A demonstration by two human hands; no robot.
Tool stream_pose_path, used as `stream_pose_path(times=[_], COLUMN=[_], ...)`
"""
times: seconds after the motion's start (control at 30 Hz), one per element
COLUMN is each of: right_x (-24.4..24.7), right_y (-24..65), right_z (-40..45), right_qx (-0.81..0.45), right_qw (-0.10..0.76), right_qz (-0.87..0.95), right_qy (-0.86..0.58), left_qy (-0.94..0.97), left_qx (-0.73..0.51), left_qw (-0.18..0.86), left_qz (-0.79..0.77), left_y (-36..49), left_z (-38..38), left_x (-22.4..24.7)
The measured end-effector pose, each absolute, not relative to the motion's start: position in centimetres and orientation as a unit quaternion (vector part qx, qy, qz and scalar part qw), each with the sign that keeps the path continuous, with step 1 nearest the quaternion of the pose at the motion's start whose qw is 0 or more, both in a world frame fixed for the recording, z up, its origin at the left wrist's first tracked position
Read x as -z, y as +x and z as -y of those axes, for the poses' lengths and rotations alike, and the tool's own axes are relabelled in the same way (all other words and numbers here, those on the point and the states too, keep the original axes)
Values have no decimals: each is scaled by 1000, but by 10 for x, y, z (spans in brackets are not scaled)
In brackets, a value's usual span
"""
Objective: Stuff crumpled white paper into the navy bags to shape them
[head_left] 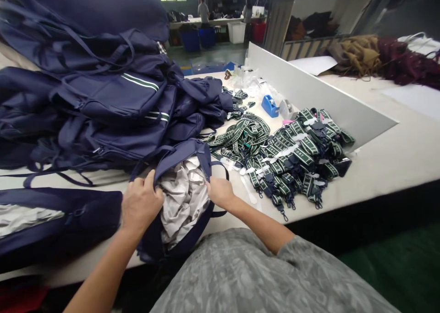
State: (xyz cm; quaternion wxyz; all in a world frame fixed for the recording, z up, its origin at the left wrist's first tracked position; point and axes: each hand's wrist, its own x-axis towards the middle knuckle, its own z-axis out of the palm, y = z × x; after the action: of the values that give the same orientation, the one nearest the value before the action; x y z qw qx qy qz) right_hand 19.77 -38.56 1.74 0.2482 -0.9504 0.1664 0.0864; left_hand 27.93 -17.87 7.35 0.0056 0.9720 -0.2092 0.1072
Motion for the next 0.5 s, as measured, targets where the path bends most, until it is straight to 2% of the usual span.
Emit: stream_pose_path(times=[0.2, 0.33, 0.5], right_x=[-26, -44, -58], right_y=[210, 236, 263], right_z=[396, 407, 423], right_qx=[2, 54, 53], right_qw=[272, 260, 214], right_qz=[-172, -151, -131], right_qy=[-947, -952, -966], left_qy=[971, 967, 966], left_qx=[-29, -36, -41], left_qw=[-18, 34, 136], left_qz=[236, 250, 218], left_y=[273, 276, 275], left_z=[187, 214, 252], left_x=[-80, -69, -47])
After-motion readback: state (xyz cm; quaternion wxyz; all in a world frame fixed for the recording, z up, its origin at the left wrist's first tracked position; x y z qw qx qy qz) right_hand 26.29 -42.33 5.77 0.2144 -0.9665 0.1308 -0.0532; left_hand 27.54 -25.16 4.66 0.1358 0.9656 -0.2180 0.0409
